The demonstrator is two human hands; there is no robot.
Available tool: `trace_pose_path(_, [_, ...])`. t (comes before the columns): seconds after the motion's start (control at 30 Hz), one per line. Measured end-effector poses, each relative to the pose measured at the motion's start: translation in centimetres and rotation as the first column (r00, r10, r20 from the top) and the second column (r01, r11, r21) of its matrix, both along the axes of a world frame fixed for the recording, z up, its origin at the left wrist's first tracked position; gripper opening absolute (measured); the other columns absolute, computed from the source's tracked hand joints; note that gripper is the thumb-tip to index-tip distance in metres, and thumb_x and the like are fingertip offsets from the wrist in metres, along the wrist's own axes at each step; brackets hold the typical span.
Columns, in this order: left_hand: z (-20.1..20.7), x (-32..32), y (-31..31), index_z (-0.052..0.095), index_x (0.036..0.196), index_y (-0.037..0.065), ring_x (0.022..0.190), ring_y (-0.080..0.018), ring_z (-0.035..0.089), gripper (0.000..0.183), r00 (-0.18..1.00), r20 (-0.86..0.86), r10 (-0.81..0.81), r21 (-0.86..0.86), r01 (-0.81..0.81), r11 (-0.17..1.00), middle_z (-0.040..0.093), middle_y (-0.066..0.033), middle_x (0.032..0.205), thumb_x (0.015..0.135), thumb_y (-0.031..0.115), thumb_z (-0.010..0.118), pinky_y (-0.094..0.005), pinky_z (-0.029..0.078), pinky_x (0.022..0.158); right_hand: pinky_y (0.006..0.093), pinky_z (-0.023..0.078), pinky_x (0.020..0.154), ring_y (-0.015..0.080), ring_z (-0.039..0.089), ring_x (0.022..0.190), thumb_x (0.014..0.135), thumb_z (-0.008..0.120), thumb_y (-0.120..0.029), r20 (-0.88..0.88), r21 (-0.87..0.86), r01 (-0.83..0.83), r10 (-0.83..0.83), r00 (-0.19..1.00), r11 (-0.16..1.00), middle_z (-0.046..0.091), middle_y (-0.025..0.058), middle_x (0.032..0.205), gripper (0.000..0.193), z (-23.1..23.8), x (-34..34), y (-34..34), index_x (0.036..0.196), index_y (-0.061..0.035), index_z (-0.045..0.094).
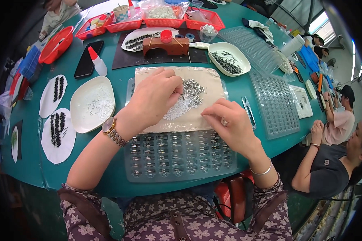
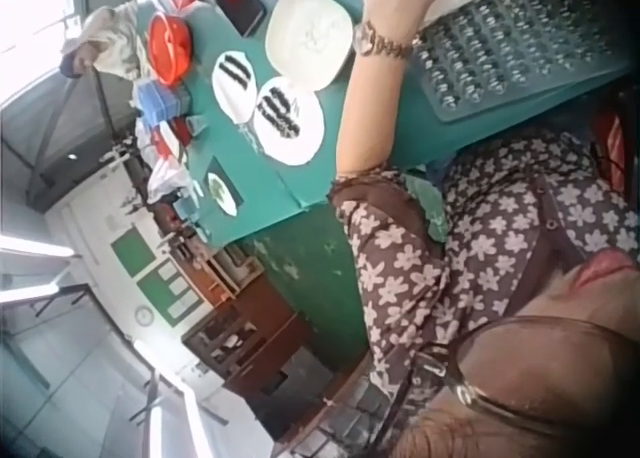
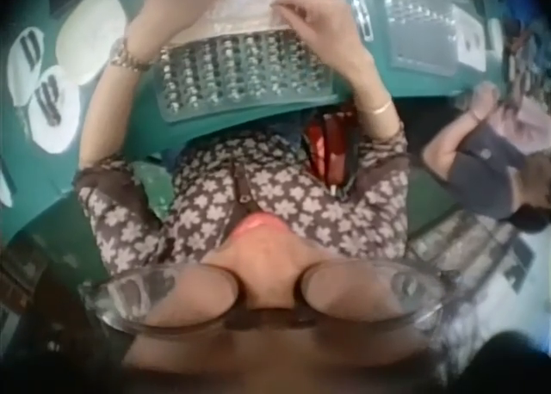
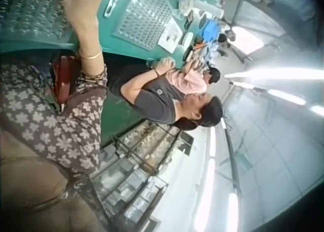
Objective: The recorder is sorting small black components on a white mat at a workstation.
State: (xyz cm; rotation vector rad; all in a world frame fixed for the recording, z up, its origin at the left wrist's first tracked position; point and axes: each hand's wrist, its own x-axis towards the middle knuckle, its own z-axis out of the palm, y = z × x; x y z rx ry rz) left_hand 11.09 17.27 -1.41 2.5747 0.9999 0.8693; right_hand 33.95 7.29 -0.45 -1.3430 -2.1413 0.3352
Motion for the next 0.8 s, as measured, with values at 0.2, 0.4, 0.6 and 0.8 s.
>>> trace_pose_path(0.2, [1.3,-1.1,-2.0,0.067,0.09,0.004,0.078,-0.0126,0.06,0.009,0.972,0.232,-0.04,-0.428,0.139,0.893,0.068,-0.0023,0.09,0.085,-0.003,0.07,-0.025,0.05,0.075,0.0311,0.047,0.073,0.0205,0.057,0.068,0.087,0.071,-0.006,-0.059,0.002,0.009,-0.009,0.998,1.0,0.063,0.0023,0.086,0.006,-0.8,-0.1,1.9,0.092,-0.0061,0.069])
trace_pose_path(0.4, [0.3,-2.3,-4.1,0.069,0.093,0.005,0.074,-0.0039,0.053,0.011,0.798,0.586,0.139,-0.678,0.388,0.624,0.067,0.0017,0.084,0.089,-0.004,0.067,-0.018,0.047,0.069,0.03,0.046,0.067,0.0182,0.056,0.071,0.086,0.072,-0.003,-0.037,-0.056,0.013,-0.015,0.999,0.998,0.064,0.0038,0.088,0.007,-1.0,-1.1,2.8,0.093,-0.0037,0.07])
trace_pose_path(0.6, [-0.3,-2.7,-4.1,0.07,0.097,0.004,0.077,-0.0028,0.055,0.008,0.744,0.638,0.199,-0.703,0.457,0.544,0.068,0.0015,0.087,0.091,-0.002,0.067,-0.0166,0.047,0.072,0.0305,0.048,0.066,0.0184,0.057,0.07,0.086,0.071,-0.003,0.04,0.02,0.051,-0.052,0.998,0.998,0.065,0.0048,0.087,0.007,-0.9,-1.6,2.9,0.093,-0.0036,0.068])
trace_pose_path(0.8, [0.4,-1.0,-4.0,0.073,0.104,0.001,0.078,-0.0046,0.059,0.013,0.725,0.654,0.214,-0.689,0.456,0.563,0.071,-0.0019,0.091,0.092,-0.001,0.068,-0.0172,0.049,0.073,0.0268,0.047,0.064,0.0136,0.055,0.068,0.087,0.068,0.0,-0.111,-0.112,0.095,-0.107,0.988,0.989,0.066,0.0044,0.084,0.007,0.6,-0.1,2.7,0.093,-0.0023,0.068])
